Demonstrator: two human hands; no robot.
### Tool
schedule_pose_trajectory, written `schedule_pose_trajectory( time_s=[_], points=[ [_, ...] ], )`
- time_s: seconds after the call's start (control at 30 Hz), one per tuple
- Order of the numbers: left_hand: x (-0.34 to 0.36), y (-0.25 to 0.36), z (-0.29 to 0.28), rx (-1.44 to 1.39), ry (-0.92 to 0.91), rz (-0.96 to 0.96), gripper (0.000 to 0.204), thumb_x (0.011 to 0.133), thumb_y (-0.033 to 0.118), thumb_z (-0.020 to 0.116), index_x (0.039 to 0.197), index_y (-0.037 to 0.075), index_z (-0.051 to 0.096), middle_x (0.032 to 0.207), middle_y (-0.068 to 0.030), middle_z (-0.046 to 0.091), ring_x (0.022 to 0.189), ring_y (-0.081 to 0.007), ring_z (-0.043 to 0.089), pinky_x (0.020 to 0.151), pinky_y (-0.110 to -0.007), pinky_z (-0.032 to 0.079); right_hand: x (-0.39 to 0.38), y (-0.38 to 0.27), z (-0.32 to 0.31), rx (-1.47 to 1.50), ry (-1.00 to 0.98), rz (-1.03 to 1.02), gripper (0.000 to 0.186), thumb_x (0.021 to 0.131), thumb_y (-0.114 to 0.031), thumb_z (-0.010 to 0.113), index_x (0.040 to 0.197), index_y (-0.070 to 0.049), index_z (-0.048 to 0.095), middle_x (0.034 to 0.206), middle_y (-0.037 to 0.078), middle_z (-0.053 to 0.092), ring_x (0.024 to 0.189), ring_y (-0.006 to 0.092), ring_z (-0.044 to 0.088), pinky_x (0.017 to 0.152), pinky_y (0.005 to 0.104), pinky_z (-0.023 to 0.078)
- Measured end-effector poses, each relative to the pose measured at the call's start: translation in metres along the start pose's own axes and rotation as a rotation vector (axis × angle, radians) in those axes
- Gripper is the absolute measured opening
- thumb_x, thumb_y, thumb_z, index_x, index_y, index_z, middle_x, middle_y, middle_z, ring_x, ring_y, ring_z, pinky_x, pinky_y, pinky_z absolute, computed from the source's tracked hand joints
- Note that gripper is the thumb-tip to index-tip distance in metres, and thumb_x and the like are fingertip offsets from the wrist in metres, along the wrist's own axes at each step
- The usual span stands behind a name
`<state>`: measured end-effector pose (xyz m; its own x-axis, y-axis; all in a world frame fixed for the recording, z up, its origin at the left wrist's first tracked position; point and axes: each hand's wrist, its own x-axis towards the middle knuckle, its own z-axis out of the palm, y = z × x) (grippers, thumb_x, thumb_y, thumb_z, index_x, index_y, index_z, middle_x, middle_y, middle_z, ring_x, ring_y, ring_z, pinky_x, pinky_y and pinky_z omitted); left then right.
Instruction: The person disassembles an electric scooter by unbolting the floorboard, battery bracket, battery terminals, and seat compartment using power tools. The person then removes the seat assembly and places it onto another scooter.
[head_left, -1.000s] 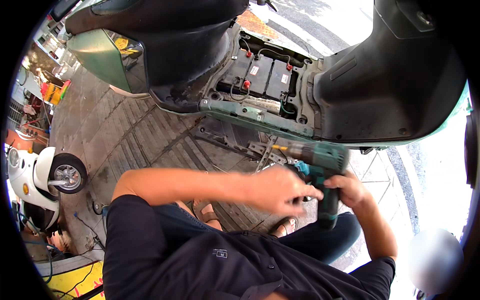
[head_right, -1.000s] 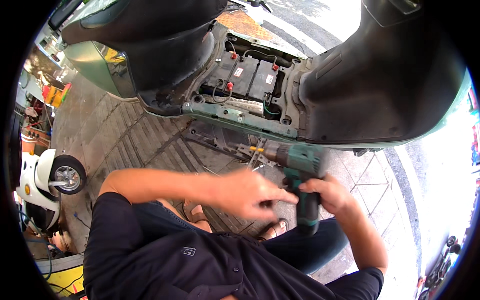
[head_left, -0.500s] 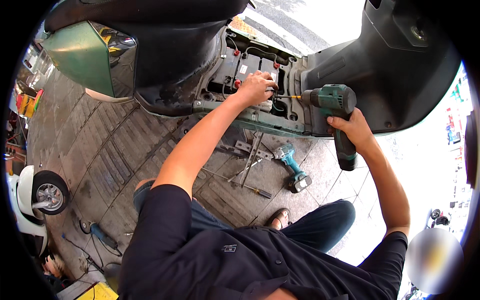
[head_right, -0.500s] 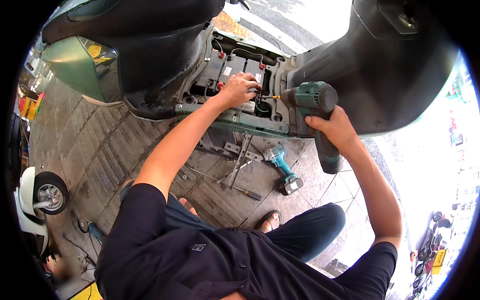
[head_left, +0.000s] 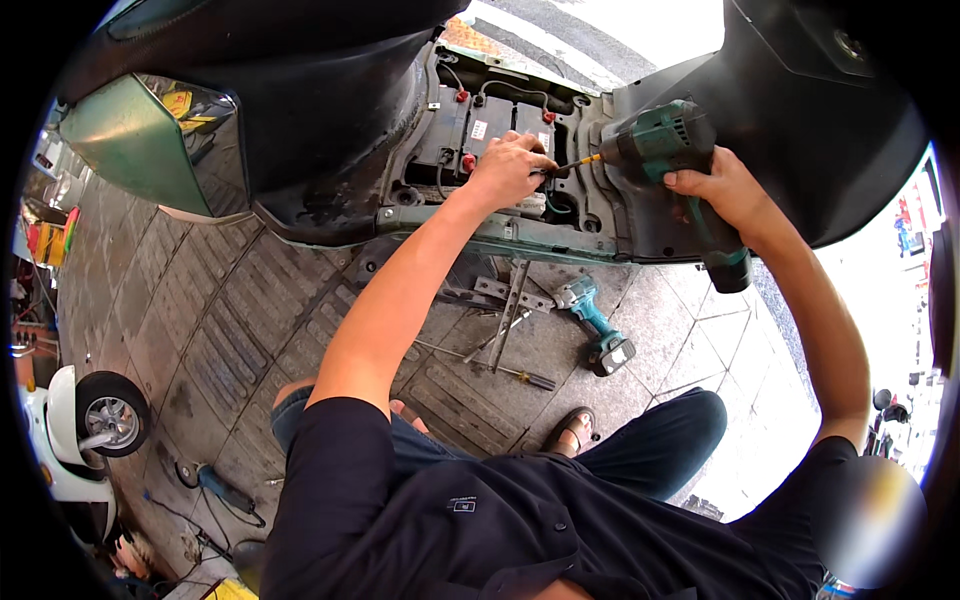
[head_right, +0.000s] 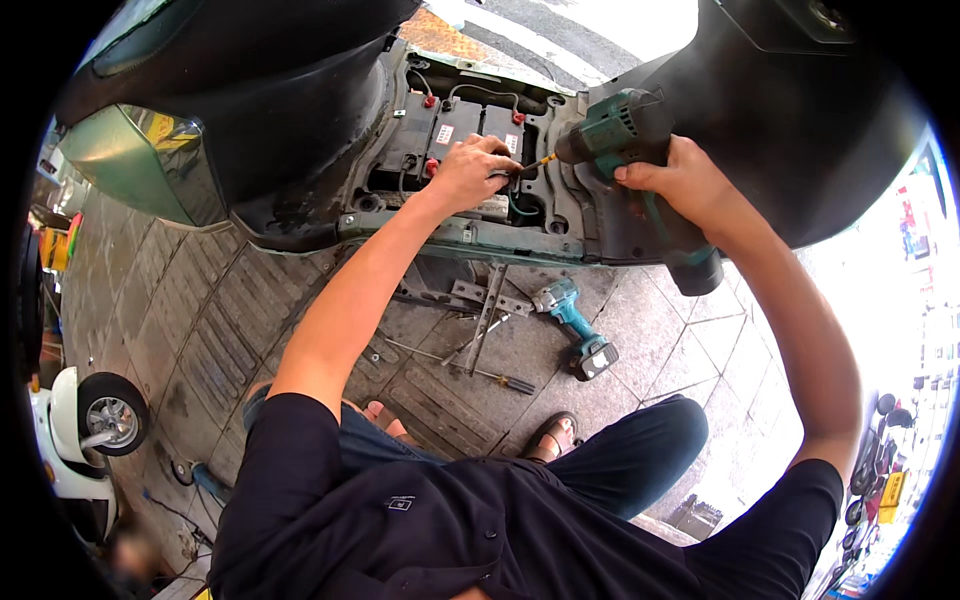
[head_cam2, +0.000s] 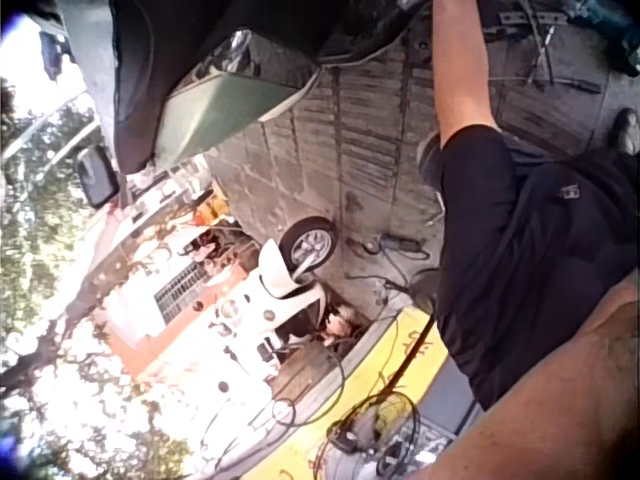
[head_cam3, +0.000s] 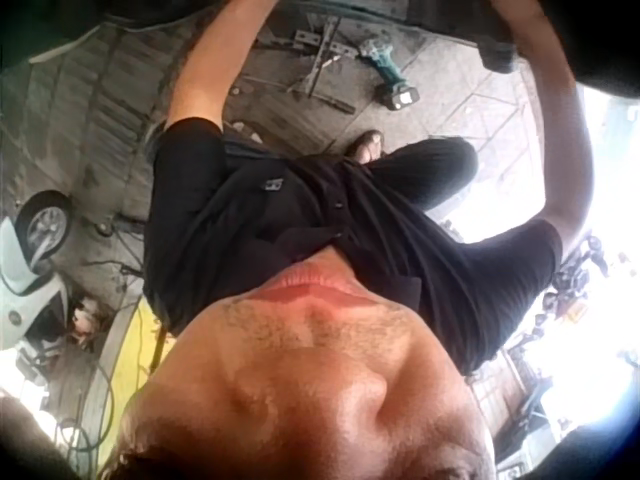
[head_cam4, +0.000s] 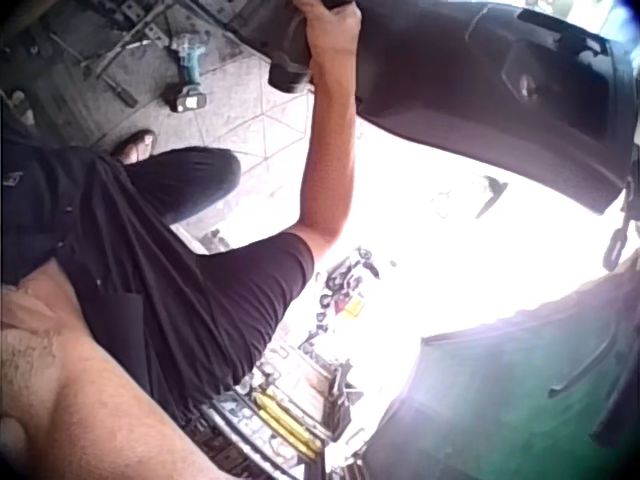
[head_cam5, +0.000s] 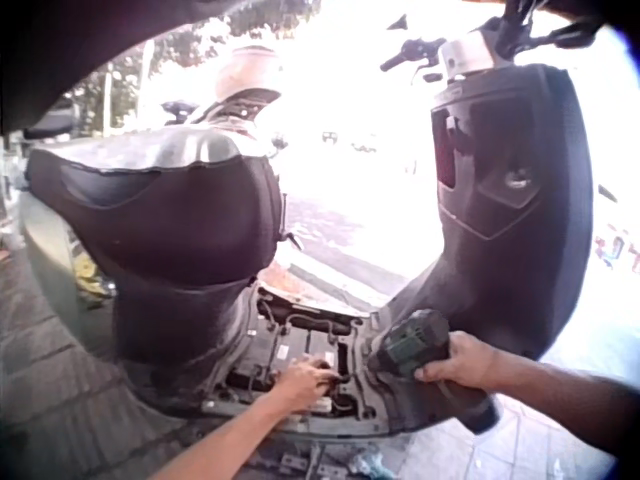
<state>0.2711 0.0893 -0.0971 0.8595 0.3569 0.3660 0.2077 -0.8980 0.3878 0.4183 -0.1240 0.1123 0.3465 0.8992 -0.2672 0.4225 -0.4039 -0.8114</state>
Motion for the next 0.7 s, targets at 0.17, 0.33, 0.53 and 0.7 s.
schedule_pose_trajectory(
  time_s=[0.17,0.33,0.53,0.7],
  points=[
    [-0.002,-0.006,0.004,-0.017,0.049,0.030,0.022,0.081,0.022,0.066,0.101,0.024,0.074,0.113,-0.0003,0.062,0.109,-0.0247,0.053,0.093,-0.040,0.042,0.008,-0.007,-0.006,0.000,-0.011,0.042,0.025,0.081,-0.017,0.068,0.100,-0.002,0.061,0.081,0.005,0.063,0.064,0.0133,0.060,0.063,0.0289,0.050],
    [-0.003,-0.006,0.004,-0.050,0.084,0.039,0.021,0.080,0.019,0.065,0.098,0.026,0.075,0.107,0.0000,0.062,0.106,-0.0237,0.053,0.093,-0.039,0.042,0.016,-0.011,-0.010,-0.063,-0.073,0.045,0.032,0.080,-0.022,0.069,0.103,-0.002,0.060,0.083,0.005,0.062,0.065,0.0127,0.060,0.062,0.0276,0.051],
    [0.003,-0.006,0.005,-0.072,0.125,0.048,0.019,0.079,0.016,0.062,0.094,0.017,0.075,0.108,-0.0031,0.065,0.108,-0.0256,0.055,0.094,-0.039,0.043,0.054,-0.043,-0.028,-0.382,-0.225,-0.087,0.039,0.078,-0.017,0.070,0.112,-0.001,0.059,0.088,0.006,0.063,0.072,0.0133,0.061,0.068,0.0279,0.051],
    [0.003,-0.006,-0.003,-0.124,0.092,0.015,0.020,0.079,0.014,0.064,0.096,0.006,0.072,0.109,-0.0078,0.066,0.105,-0.0295,0.057,0.093,-0.039,0.044,0.086,-0.078,-0.037,-0.746,-0.459,-0.061,0.045,0.079,-0.032,0.074,0.106,0.003,0.063,0.088,0.007,0.067,0.082,0.0160,0.061,0.075,0.0311,0.049]
  ],
)
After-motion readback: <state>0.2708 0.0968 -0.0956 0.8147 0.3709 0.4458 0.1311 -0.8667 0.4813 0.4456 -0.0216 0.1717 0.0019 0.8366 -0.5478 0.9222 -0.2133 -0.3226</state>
